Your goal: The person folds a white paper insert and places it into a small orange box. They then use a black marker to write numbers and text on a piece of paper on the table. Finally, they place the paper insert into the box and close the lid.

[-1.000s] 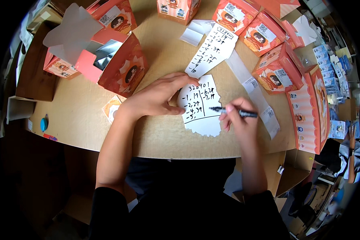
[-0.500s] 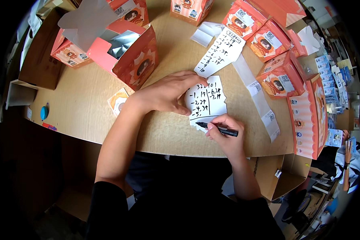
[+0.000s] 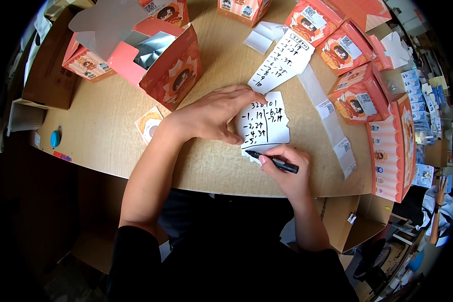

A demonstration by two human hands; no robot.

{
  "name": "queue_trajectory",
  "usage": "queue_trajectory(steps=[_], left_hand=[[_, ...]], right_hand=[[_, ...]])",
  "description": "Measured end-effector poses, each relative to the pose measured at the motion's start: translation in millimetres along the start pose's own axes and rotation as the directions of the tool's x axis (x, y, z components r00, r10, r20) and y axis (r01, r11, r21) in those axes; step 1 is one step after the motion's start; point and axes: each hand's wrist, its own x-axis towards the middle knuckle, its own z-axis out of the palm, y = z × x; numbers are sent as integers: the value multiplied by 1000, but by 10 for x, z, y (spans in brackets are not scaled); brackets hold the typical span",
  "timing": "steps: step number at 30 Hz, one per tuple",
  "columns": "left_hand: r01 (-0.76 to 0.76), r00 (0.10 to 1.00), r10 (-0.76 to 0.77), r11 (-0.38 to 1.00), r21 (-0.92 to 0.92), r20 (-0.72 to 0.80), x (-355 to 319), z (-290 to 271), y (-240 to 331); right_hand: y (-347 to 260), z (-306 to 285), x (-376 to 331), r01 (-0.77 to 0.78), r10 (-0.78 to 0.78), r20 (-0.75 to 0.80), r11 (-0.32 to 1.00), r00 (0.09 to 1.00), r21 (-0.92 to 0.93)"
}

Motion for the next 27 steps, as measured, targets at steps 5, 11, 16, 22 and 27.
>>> queue_trajectory(steps=[5, 11, 16, 22, 27], left_hand=[[-15, 1000, 15, 1000, 12, -6, 1, -12, 13], [-26, 1000, 26, 1000, 8, -5, 8, -3, -2], [-17, 1000, 17, 1000, 12, 3, 12, -6, -5], [-16, 1000, 16, 1000, 17, 0, 9, -10, -8], [-21, 1000, 21, 1000, 13, -11, 5, 18, -37]], right_hand=[[41, -21, -3, 11, -12, -28, 999, 1000, -31], [-25, -21, 1, -100, 105, -58, 992, 993, 77], [-9, -21, -1, -84, 87, -50, 995, 995, 56], [11, -32, -4, -108, 111, -55, 992, 992, 65], [29, -40, -25, -113, 115, -48, 992, 992, 56]])
